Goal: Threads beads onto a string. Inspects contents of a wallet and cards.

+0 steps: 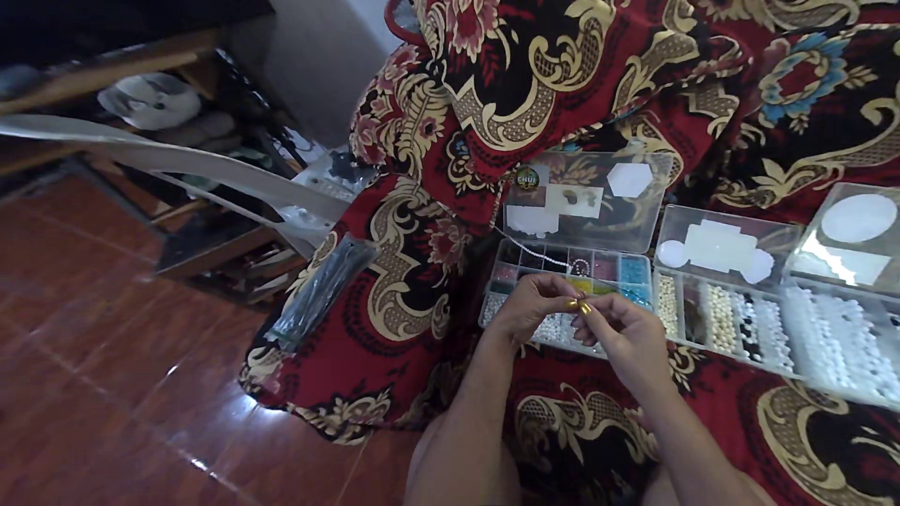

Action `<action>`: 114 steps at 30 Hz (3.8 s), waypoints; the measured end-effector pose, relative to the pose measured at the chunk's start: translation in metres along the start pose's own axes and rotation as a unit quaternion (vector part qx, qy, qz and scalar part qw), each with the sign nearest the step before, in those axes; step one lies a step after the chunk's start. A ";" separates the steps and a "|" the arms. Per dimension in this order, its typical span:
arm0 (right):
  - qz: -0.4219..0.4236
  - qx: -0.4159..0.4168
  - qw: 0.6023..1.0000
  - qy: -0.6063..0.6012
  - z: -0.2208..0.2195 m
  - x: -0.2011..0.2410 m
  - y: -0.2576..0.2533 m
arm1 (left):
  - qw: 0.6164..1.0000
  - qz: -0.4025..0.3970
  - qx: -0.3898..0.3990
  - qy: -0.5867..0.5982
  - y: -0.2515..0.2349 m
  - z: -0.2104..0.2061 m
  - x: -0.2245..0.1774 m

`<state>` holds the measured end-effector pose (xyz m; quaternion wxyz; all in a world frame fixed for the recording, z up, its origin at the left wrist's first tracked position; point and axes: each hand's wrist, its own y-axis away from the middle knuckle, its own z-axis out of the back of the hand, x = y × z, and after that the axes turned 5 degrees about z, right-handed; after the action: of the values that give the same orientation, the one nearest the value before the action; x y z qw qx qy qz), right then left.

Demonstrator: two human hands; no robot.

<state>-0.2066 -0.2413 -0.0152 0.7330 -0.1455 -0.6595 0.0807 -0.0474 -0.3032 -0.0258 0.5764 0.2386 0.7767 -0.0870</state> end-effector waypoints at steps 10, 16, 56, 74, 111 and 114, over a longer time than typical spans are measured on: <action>-0.005 0.018 1.000 -0.016 0.003 -0.002 -0.001 | 1.000 -0.014 -0.011 -0.022 0.000 0.003 0.001; -0.010 0.045 0.999 -0.006 0.005 -0.002 -0.001 | 0.999 -0.010 -0.021 -0.032 0.001 0.003 -0.003; 0.013 0.037 0.999 0.012 0.005 -0.001 -0.001 | 0.998 -0.036 0.021 -0.043 -0.001 0.005 0.000; -0.112 0.001 0.985 -0.133 0.006 0.000 -0.007 | 0.994 -0.099 -0.041 -0.033 -0.004 -0.014 0.006; 0.174 -0.206 0.963 0.031 0.048 -0.032 -0.026 | 0.692 0.260 -0.087 -0.668 0.005 -0.025 -0.015; 0.178 -0.220 0.959 -0.033 0.049 -0.030 -0.026 | 0.692 0.255 -0.079 -0.671 0.004 -0.024 -0.013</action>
<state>-0.2601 -0.2696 -0.0312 0.6349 -0.4153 -0.6480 0.0677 -0.0633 -0.2931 -0.0048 0.9608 0.2591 0.0974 -0.0123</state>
